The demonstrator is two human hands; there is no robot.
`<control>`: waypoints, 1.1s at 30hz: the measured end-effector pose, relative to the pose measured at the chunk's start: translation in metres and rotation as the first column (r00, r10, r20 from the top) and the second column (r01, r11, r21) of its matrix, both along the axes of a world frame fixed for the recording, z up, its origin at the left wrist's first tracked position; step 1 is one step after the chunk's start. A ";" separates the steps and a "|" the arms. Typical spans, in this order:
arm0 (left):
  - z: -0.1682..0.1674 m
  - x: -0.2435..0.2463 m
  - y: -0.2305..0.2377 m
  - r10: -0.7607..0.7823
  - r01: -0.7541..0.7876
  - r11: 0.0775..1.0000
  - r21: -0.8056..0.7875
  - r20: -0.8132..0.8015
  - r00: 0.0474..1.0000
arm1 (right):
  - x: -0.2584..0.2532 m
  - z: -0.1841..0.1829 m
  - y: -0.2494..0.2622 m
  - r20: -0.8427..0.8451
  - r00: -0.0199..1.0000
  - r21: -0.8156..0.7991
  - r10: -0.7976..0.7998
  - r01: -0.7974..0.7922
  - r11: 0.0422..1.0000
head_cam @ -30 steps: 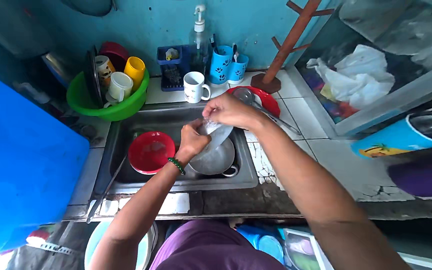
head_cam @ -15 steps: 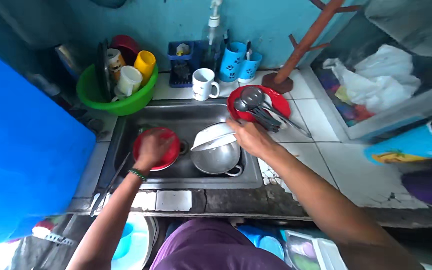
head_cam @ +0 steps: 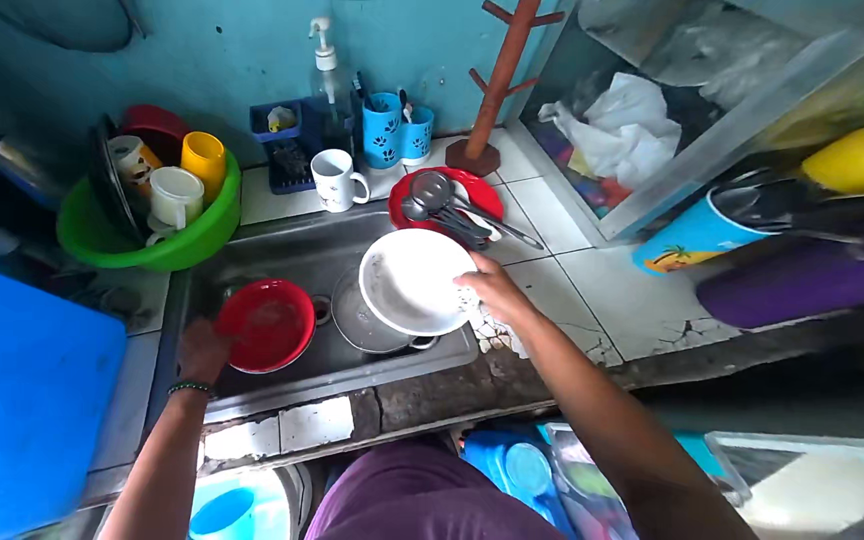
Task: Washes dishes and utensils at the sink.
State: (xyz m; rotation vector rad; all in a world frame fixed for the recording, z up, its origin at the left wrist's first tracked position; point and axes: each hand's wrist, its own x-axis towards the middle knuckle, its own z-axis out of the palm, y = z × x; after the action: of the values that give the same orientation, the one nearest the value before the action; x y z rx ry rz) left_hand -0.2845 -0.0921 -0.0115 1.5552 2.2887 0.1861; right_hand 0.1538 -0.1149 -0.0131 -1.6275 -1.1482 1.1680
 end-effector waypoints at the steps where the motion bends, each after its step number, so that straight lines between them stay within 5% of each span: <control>1: 0.000 0.000 0.001 0.005 -0.005 1.000 -0.009 -0.005 1.000 | 0.013 0.002 -0.006 0.007 0.999 -0.016 -0.047 0.047 0.999; 4: 0.003 -0.005 0.003 0.019 -0.019 1.000 0.012 -0.006 1.000 | 0.061 -0.005 -0.019 0.076 0.986 -0.044 -0.149 0.153 0.987; 11: 0.023 -0.007 -0.002 0.127 -0.144 0.989 0.040 0.290 0.949 | 0.099 -0.021 -0.038 0.119 0.956 -0.150 -0.267 0.283 0.947; 14: 0.025 -0.003 -0.002 0.153 -0.228 0.968 0.110 0.461 0.874 | 0.100 -0.014 -0.040 0.456 0.858 -0.014 -0.238 0.274 0.962; 17: 0.035 0.012 0.000 0.038 -0.133 0.959 0.249 0.354 0.934 | 0.079 0.010 -0.043 0.641 0.681 0.277 -0.353 0.223 0.935; 19: 0.048 0.035 -0.006 -0.063 -0.034 0.929 0.368 0.249 0.967 | 0.045 0.018 -0.039 0.560 0.721 0.486 -0.407 0.112 0.867; 21: 0.052 0.054 -0.007 -0.179 0.097 0.879 0.468 0.134 0.975 | -0.006 0.015 -0.031 0.416 0.865 0.562 -0.279 -0.004 0.827; 24: 0.045 0.070 -0.003 -0.351 0.290 0.764 0.576 -0.007 0.937 | -0.077 -0.009 -0.007 0.071 0.993 0.250 0.099 -0.114 0.962; 25: 0.043 0.074 -0.003 -0.395 0.338 0.719 0.607 -0.044 0.918 | -0.094 -0.019 0.004 -0.104 0.990 0.102 0.095 -0.084 0.991; 28: 0.032 0.082 -0.005 -0.456 0.373 0.593 0.713 -0.084 0.886 | -0.125 -0.040 0.036 -0.428 0.827 -0.309 -0.364 0.245 0.919; 31: 0.020 0.089 -0.007 -0.460 0.241 0.557 0.795 0.054 0.886 | -0.142 -0.060 0.047 -0.455 0.617 -0.346 -0.643 0.543 0.765; 33: 0.012 0.095 -0.008 -0.379 0.083 0.621 0.779 0.206 0.902 | -0.142 -0.068 0.047 -0.569 0.515 -0.384 -0.641 0.524 0.761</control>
State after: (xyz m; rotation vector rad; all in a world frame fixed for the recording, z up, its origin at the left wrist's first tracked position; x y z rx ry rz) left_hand -0.1894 -0.1000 0.0008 1.9577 1.7403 1.3992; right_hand 0.0120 -0.0679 -0.0810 -1.3311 0.0136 1.2299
